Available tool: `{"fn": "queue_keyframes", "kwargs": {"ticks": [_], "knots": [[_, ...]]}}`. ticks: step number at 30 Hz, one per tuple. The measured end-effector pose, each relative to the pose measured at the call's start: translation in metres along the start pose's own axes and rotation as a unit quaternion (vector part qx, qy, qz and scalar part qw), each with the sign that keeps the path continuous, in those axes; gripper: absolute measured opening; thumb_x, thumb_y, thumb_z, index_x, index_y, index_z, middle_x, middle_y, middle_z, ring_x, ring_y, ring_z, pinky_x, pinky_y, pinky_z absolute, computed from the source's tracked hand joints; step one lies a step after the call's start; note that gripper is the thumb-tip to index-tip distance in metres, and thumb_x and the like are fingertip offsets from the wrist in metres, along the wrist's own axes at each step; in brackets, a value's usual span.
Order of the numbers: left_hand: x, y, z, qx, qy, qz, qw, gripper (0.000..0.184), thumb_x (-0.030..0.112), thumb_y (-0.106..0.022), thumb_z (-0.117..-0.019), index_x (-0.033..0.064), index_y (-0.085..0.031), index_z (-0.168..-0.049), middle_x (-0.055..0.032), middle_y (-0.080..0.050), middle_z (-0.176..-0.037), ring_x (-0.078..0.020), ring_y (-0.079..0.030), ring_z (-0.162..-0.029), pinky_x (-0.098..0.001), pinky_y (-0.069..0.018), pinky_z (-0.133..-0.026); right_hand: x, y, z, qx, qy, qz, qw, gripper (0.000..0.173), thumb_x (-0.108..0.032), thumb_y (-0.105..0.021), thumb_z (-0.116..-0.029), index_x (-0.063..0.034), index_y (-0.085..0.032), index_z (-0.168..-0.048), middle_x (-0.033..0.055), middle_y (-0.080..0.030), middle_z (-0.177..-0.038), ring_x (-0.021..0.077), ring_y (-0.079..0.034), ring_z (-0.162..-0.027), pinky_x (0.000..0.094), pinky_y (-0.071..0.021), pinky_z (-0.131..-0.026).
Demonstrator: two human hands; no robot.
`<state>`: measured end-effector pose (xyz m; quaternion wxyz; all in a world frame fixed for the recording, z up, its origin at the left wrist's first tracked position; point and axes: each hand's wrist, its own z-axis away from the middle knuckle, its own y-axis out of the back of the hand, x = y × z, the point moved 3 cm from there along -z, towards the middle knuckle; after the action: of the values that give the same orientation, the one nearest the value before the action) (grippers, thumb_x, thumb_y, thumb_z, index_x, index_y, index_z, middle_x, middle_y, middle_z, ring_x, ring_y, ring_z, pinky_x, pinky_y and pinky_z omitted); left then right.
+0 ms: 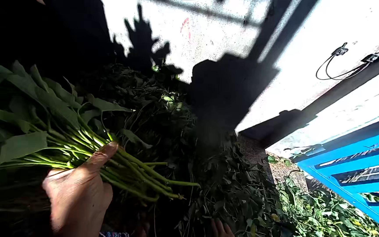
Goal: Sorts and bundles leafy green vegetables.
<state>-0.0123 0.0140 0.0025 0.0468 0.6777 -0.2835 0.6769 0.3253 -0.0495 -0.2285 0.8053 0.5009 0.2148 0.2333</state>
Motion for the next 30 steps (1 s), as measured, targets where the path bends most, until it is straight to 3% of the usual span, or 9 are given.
{"fn": "queue_keyframes", "kwargs": {"ticks": [2,4,8,10,13,16,19,23,30], "knots": [[-0.007,-0.008,0.011,-0.014,0.048,-0.021,0.999,0.045,-0.013,-0.079,-0.0737,0.0037,-0.062,-0.113,-0.0077,-0.074,-0.098,-0.0187,-0.074,-0.086,-0.0381,-0.0646,-0.075,-0.005,0.014,-0.049,0.017,-0.052,-0.059,0.997,0.036,-0.006,-0.056,-0.0951,0.0014,-0.065,-0.129,0.0249,-0.062,-0.131,0.0421,-0.06,-0.122,0.0549,-0.0545,-0.093],[-0.015,-0.015,0.018,-0.058,0.073,-0.031,0.995,0.048,-0.019,-0.076,-0.0714,0.0027,-0.063,-0.112,-0.0094,-0.074,-0.095,-0.0206,-0.075,-0.081,-0.0382,-0.0655,-0.07,-0.005,0.014,-0.098,-0.041,-0.153,-0.161,0.974,0.038,-0.012,-0.057,-0.0989,-0.0005,-0.061,-0.135,0.0238,-0.06,-0.137,0.0415,-0.057,-0.128,0.0563,-0.0524,-0.098],[-0.024,-0.02,0.027,-0.104,0.13,-0.042,0.985,0.052,-0.022,-0.077,-0.0642,-0.0034,-0.063,-0.111,-0.0199,-0.073,-0.092,-0.0319,-0.075,-0.076,-0.0452,-0.0657,-0.065,0.016,-0.032,-0.168,-0.016,-0.332,-0.299,0.894,0.048,-0.033,-0.058,-0.0993,-0.0068,-0.056,-0.14,0.0182,-0.063,-0.135,0.0359,-0.063,-0.124,0.0557,-0.054,-0.098],[-0.024,-0.02,0.03,-0.124,0.154,-0.048,0.979,0.053,-0.022,-0.076,-0.0633,-0.0038,-0.061,-0.111,-0.02,-0.072,-0.091,-0.032,-0.074,-0.075,-0.0456,-0.0659,-0.064,0.021,-0.039,-0.174,0.03,-0.368,-0.382,0.847,0.044,-0.032,-0.058,-0.0994,-0.0083,-0.059,-0.136,0.0186,-0.068,-0.127,0.0359,-0.066,-0.118,0.0575,-0.054,-0.096],[-0.026,-0.019,0.032,-0.139,0.176,-0.045,0.973,0.051,-0.021,-0.077,-0.0631,-0.0054,-0.062,-0.109,-0.0208,-0.072,-0.09,-0.0327,-0.074,-0.074,-0.0455,-0.0658,-0.064,0.019,-0.015,-0.158,0.094,-0.368,-0.483,0.789,0.041,-0.027,-0.057,-0.1016,-0.0026,-0.058,-0.134,0.0222,-0.068,-0.121,0.0378,-0.067,-0.114,0.0588,-0.0524,-0.096],[-0.033,-0.02,0.033,-0.156,0.195,-0.052,0.967,0.047,-0.02,-0.076,-0.0654,-0.0066,-0.062,-0.108,-0.0234,-0.073,-0.09,-0.0356,-0.074,-0.074,-0.0455,-0.0656,-0.065,0.01,0.005,-0.118,0.173,-0.34,-0.566,0.731,0.04,-0.018,-0.051,-0.1027,0.0049,-0.048,-0.135,0.0253,-0.067,-0.105,0.0365,-0.07,-0.093,0.0553,-0.0564,-0.082],[-0.038,-0.022,0.042,-0.196,0.224,-0.062,0.953,0.039,-0.021,-0.073,-0.0714,-0.0085,-0.062,-0.107,-0.0252,-0.073,-0.089,-0.0371,-0.074,-0.074,-0.0437,-0.0654,-0.066,0.02,-0.001,-0.076,0.138,-0.338,-0.633,0.682,0.037,-0.013,-0.05,-0.1029,0.0072,-0.048,-0.133,0.0241,-0.064,-0.1,0.0324,-0.067,-0.084,0.0513,-0.0561,-0.074],[-0.043,-0.024,0.052,-0.23,0.236,-0.084,0.941,0.034,-0.02,-0.072,-0.0735,-0.0093,-0.06,-0.103,-0.025,-0.073,-0.085,-0.0369,-0.075,-0.072,-0.0428,-0.066,-0.066,0.03,0.013,-0.039,0.243,-0.317,-0.626,0.67,0.038,-0.024,-0.04,-0.1084,0.004,-0.065,-0.102,0.0081,-0.059,-0.07,0.017,-0.055,-0.06,0.0378,-0.0488,-0.057],[-0.063,-0.029,0.065,-0.239,0.197,-0.146,0.94,0.049,-0.013,-0.083,-0.0635,-0.0056,-0.061,-0.107,-0.0173,-0.074,-0.089,-0.0274,-0.075,-0.079,-0.0396,-0.0653,-0.071,-0.017,0.07,-0.007,0.378,-0.176,-0.652,0.634,0.027,-0.007,-0.051,-0.1039,0.0087,-0.063,-0.122,0.0104,-0.072,-0.093,0.01,-0.068,-0.078,0.0276,-0.0582,-0.073]]}}
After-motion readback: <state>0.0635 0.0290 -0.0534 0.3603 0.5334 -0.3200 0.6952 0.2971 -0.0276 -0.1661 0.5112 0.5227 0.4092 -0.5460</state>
